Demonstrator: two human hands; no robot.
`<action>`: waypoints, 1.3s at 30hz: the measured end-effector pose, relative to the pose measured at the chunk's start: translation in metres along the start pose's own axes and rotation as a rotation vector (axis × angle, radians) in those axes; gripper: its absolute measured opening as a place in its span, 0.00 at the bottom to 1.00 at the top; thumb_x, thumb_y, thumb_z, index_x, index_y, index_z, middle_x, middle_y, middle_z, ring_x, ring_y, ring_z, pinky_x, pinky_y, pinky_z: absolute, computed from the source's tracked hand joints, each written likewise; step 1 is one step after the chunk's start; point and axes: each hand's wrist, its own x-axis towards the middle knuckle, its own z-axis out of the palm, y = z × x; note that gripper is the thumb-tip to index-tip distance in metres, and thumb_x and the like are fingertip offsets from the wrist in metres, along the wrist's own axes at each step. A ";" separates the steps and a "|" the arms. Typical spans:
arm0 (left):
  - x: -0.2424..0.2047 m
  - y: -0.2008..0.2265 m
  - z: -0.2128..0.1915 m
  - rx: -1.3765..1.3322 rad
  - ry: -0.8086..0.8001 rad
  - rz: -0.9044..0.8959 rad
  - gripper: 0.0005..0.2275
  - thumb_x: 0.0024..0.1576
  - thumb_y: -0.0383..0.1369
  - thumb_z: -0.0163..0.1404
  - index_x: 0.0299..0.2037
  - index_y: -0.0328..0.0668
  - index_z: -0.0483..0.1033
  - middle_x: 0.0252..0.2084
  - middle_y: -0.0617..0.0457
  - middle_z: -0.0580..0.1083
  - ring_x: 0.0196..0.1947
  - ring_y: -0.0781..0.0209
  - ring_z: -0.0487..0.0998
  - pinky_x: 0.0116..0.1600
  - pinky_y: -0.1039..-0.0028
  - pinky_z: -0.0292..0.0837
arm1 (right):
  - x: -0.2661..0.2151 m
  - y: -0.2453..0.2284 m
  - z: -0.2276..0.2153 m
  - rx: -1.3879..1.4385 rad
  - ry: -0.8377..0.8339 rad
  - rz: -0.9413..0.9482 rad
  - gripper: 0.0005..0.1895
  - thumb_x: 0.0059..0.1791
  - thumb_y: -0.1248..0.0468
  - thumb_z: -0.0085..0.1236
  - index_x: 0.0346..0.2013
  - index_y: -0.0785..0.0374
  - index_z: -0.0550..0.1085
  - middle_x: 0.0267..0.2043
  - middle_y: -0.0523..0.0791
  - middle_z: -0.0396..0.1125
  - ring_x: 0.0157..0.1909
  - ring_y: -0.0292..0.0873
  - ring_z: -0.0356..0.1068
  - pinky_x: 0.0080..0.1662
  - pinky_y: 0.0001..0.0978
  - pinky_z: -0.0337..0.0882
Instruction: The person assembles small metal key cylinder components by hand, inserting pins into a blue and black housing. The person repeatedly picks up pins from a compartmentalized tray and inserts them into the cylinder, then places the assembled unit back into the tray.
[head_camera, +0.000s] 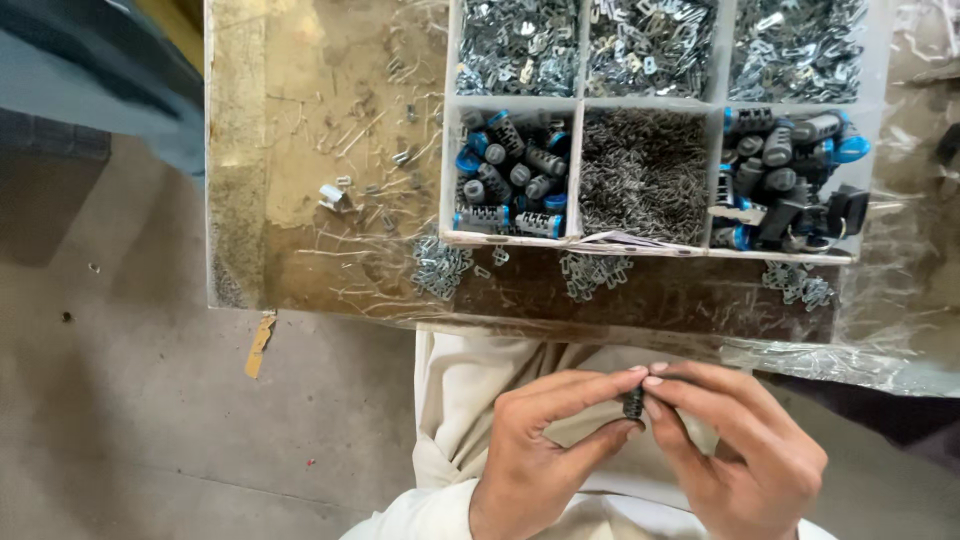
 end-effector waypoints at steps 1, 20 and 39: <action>0.000 0.000 0.000 0.011 0.006 0.015 0.20 0.53 0.19 0.60 0.58 0.38 0.79 0.52 0.46 0.81 0.51 0.59 0.84 0.56 0.73 0.79 | 0.002 0.003 0.001 0.019 -0.011 -0.034 0.09 0.45 0.70 0.68 0.40 0.64 0.81 0.45 0.48 0.76 0.41 0.37 0.78 0.36 0.23 0.74; -0.024 -0.022 -0.055 -0.214 0.383 -0.099 0.21 0.54 0.21 0.62 0.58 0.29 0.76 0.47 0.46 0.81 0.49 0.61 0.82 0.56 0.72 0.78 | 0.066 -0.057 0.063 -0.329 -0.205 -0.633 0.21 0.44 0.66 0.70 0.51 0.64 0.81 0.41 0.49 0.70 0.38 0.47 0.74 0.35 0.39 0.72; -0.011 -0.008 -0.022 -0.230 0.075 -0.144 0.19 0.57 0.24 0.61 0.59 0.32 0.77 0.52 0.48 0.81 0.53 0.63 0.82 0.60 0.73 0.78 | 0.010 -0.014 0.014 0.200 -0.119 -0.021 0.11 0.43 0.75 0.66 0.39 0.65 0.79 0.46 0.49 0.76 0.45 0.39 0.79 0.39 0.24 0.78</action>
